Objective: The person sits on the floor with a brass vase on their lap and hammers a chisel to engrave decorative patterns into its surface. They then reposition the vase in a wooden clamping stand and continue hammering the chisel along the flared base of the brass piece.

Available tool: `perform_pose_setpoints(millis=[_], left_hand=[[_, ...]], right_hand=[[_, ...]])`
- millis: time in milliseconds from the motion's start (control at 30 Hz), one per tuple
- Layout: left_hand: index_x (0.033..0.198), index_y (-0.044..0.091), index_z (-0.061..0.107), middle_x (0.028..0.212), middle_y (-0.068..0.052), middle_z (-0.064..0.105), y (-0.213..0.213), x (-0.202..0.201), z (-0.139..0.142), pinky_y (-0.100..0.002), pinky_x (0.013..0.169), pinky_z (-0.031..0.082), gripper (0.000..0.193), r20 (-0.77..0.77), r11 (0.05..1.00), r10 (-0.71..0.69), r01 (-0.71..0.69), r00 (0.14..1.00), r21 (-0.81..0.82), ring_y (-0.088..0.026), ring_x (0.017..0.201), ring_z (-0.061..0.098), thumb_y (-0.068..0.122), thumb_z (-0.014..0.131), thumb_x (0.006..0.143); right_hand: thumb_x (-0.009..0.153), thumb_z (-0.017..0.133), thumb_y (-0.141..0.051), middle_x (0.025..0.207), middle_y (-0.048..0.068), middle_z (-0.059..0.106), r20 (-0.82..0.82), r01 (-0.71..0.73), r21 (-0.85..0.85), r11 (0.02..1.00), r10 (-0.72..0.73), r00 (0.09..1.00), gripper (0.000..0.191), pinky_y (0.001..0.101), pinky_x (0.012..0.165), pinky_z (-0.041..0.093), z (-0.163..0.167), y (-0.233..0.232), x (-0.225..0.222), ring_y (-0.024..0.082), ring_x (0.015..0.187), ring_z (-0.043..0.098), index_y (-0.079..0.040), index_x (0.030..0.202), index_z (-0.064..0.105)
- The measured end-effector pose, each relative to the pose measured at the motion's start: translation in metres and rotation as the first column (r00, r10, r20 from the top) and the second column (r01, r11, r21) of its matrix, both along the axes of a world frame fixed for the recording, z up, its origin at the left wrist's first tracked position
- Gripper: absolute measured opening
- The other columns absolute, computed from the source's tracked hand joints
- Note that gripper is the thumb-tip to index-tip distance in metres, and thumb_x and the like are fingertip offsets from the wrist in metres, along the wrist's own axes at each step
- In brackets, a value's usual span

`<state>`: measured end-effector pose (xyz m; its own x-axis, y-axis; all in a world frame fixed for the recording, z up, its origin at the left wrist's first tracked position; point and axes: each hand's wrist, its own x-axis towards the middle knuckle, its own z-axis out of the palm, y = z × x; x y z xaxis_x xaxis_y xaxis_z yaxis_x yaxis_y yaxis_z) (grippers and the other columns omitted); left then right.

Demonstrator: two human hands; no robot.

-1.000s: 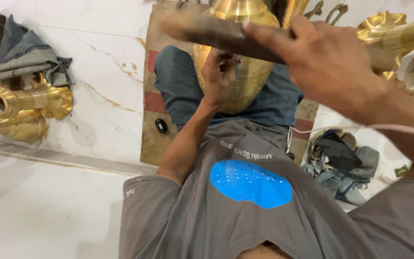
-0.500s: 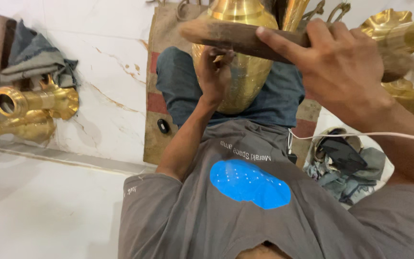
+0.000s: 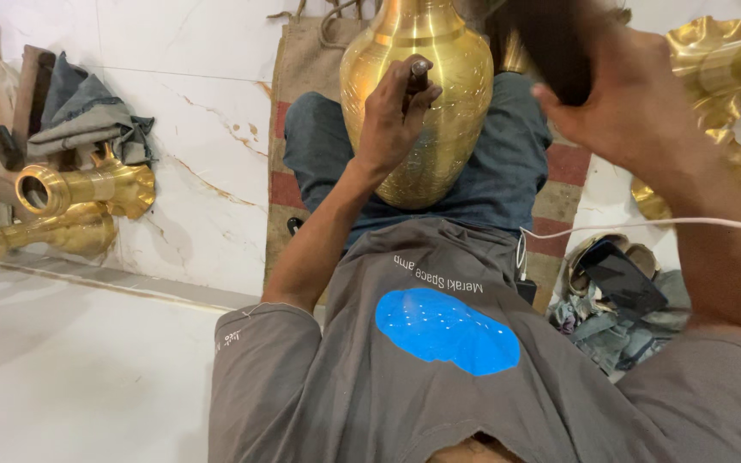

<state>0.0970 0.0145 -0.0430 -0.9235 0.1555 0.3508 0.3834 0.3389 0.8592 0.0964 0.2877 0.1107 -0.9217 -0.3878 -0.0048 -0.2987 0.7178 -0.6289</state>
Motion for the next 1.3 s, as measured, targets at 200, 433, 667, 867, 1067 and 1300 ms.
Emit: perform_pose_setpoints(millis=[200,433,667,867,1067,1300], left_hand=[[0.128,0.004,0.059,0.097,-0.011,0.065,-0.01,-0.024,0.001,-0.038,0.075,0.058,0.034,0.037,0.952,-0.227,0.229,0.973,-0.203,-0.024,0.084,0.069,0.01,0.076,0.099],[0.131,0.005,0.061,0.102,-0.015,0.067,-0.008,-0.064,0.029,-0.046,0.08,0.054,0.039,0.102,0.716,-0.636,0.635,0.765,-0.29,-0.035,0.093,0.07,0.005,0.076,0.095],[0.13,0.003,0.064,0.102,-0.018,0.067,-0.007,-0.067,0.043,-0.05,0.08,0.051,0.039,0.174,0.658,-0.635,0.645,0.752,-0.387,-0.039,0.092,0.067,0.008,0.079,0.095],[0.128,0.001,0.064,0.104,-0.015,0.069,-0.009,-0.064,0.04,-0.047,0.08,0.055,0.035,0.092,0.664,-0.667,0.646,0.739,-0.377,-0.034,0.093,0.07,0.004,0.075,0.095],[0.126,0.002,0.064,0.1,-0.013,0.067,-0.013,-0.064,0.04,-0.046,0.078,0.055,0.033,0.092,0.679,-0.677,0.668,0.73,-0.304,-0.033,0.091,0.069,0.006,0.076,0.095],[0.129,0.003,0.063,0.102,-0.014,0.066,-0.017,-0.06,0.04,-0.047,0.079,0.053,0.036,0.036,0.685,-0.685,0.66,0.727,-0.308,-0.035,0.092,0.067,0.004,0.077,0.096]], right_hand=[[0.09,0.08,-0.006,0.104,0.02,0.07,-0.289,-0.062,0.078,0.995,0.082,0.954,0.087,0.0475,0.073,0.059,-0.019,-0.003,0.007,0.037,0.09,0.072,-0.022,0.162,0.035],[0.093,0.083,-0.012,0.118,0.019,0.072,-0.137,0.233,-0.056,0.971,-0.239,0.961,0.087,0.0484,0.092,0.06,-0.108,0.028,0.056,0.037,0.104,0.075,-0.024,0.165,0.036],[0.091,0.082,-0.008,0.123,0.021,0.07,-0.209,0.275,-0.202,0.94,-0.315,0.926,0.088,0.0469,0.098,0.059,-0.13,0.025,0.071,0.037,0.107,0.072,-0.019,0.161,0.03],[0.096,0.077,-0.008,0.108,0.013,0.071,0.007,0.34,-0.417,0.843,-0.371,0.928,0.089,0.0388,0.088,0.062,-0.11,0.016,0.07,0.027,0.093,0.077,-0.021,0.166,0.024],[0.092,0.078,-0.013,0.099,0.013,0.071,0.178,0.456,-0.373,0.808,-0.42,0.89,0.086,0.0432,0.081,0.062,-0.106,0.011,0.077,0.033,0.086,0.073,-0.022,0.166,0.035],[0.089,0.086,-0.01,0.116,0.021,0.069,-0.307,0.205,-0.03,0.978,-0.204,0.93,0.083,0.0459,0.092,0.06,-0.118,0.022,0.077,0.04,0.107,0.072,-0.017,0.157,0.039]])
